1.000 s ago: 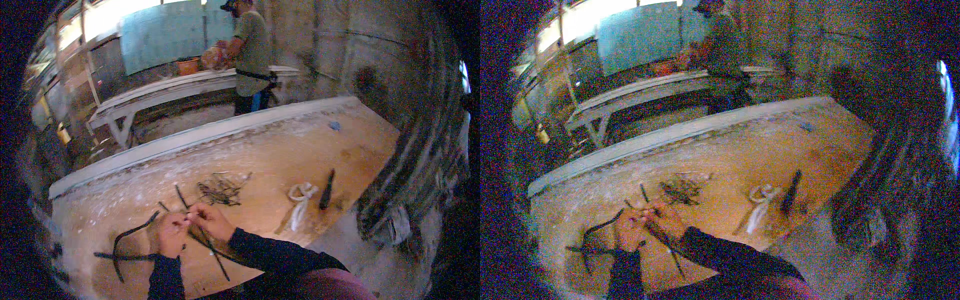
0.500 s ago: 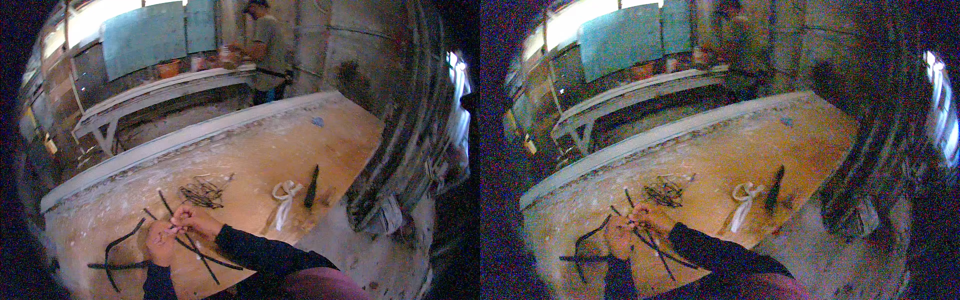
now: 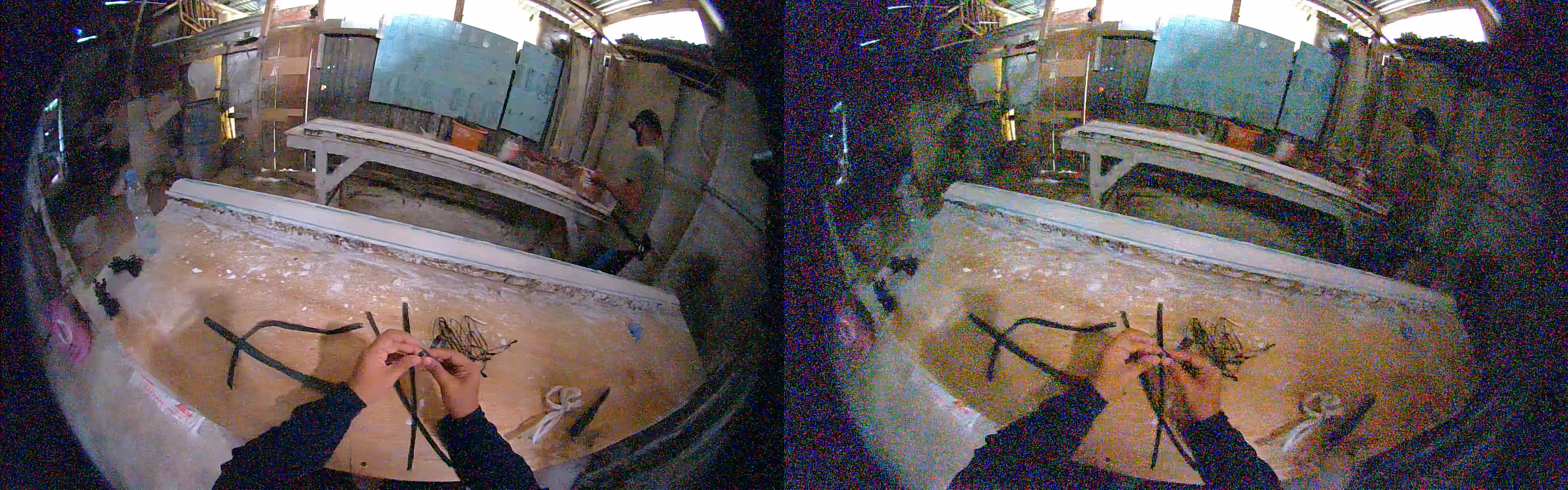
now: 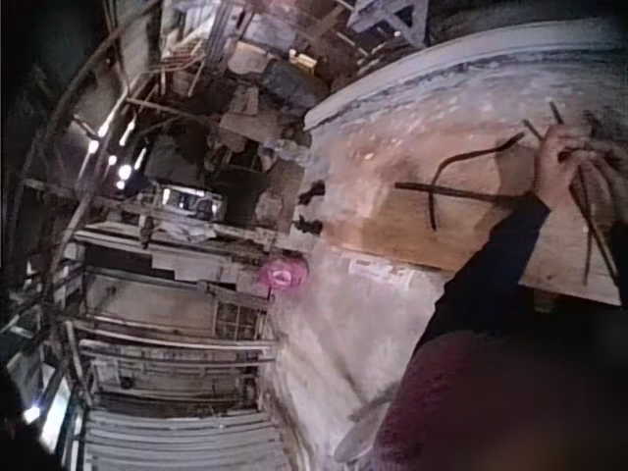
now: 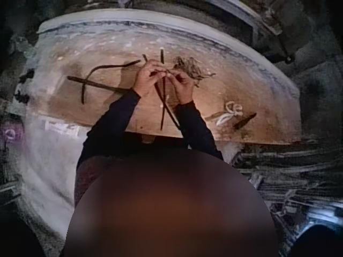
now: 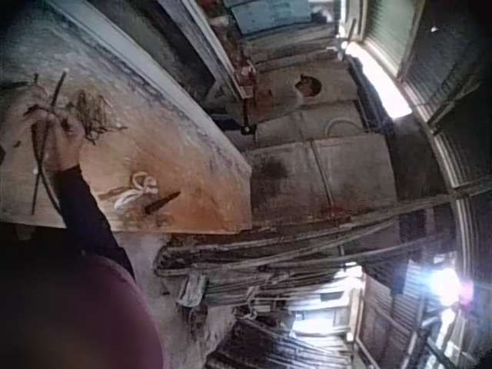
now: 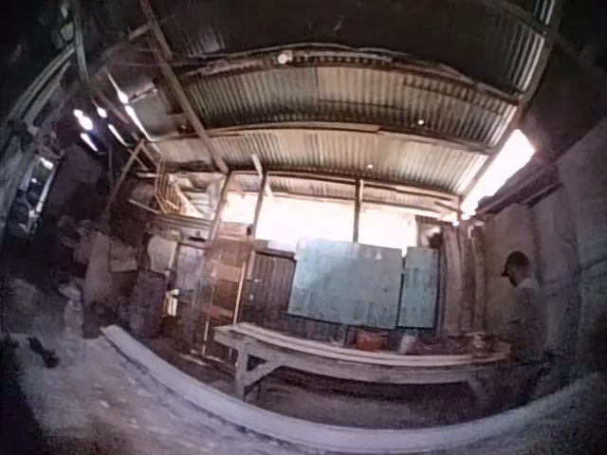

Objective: The person ties black cords together by hand on a wooden workbench. A coworker in the background sands a long white object on a separate table.

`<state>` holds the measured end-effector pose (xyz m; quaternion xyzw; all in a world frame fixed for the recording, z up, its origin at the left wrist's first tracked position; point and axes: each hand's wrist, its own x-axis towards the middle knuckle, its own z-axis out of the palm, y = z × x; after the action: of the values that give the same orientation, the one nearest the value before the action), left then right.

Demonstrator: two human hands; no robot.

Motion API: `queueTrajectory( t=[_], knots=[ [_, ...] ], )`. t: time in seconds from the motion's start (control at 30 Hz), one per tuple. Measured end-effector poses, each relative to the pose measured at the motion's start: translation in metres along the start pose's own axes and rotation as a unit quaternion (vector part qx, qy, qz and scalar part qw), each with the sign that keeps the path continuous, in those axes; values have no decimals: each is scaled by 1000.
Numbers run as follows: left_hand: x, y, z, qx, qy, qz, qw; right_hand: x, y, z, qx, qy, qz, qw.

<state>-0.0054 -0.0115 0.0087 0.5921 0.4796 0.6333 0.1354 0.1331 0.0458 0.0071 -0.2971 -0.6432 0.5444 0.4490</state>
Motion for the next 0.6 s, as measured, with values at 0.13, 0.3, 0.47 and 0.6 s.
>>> queueTrajectory(
  t=[0.13,0.3,0.47,0.6],
  knots=[
    [-3,7,3,-3,-17,-46,999,-1,9,-2,-15,-4,-58,998],
    [-2,2,4,125,-4,84,989,-4,6,0,-141,20,-101,985],
    [-6,-5,6,126,0,75,989,-8,-1,-1,-97,-8,-106,990],
    [-7,-1,8,26,-14,-36,999,-5,1,-2,-60,-36,-90,993]
  ],
)
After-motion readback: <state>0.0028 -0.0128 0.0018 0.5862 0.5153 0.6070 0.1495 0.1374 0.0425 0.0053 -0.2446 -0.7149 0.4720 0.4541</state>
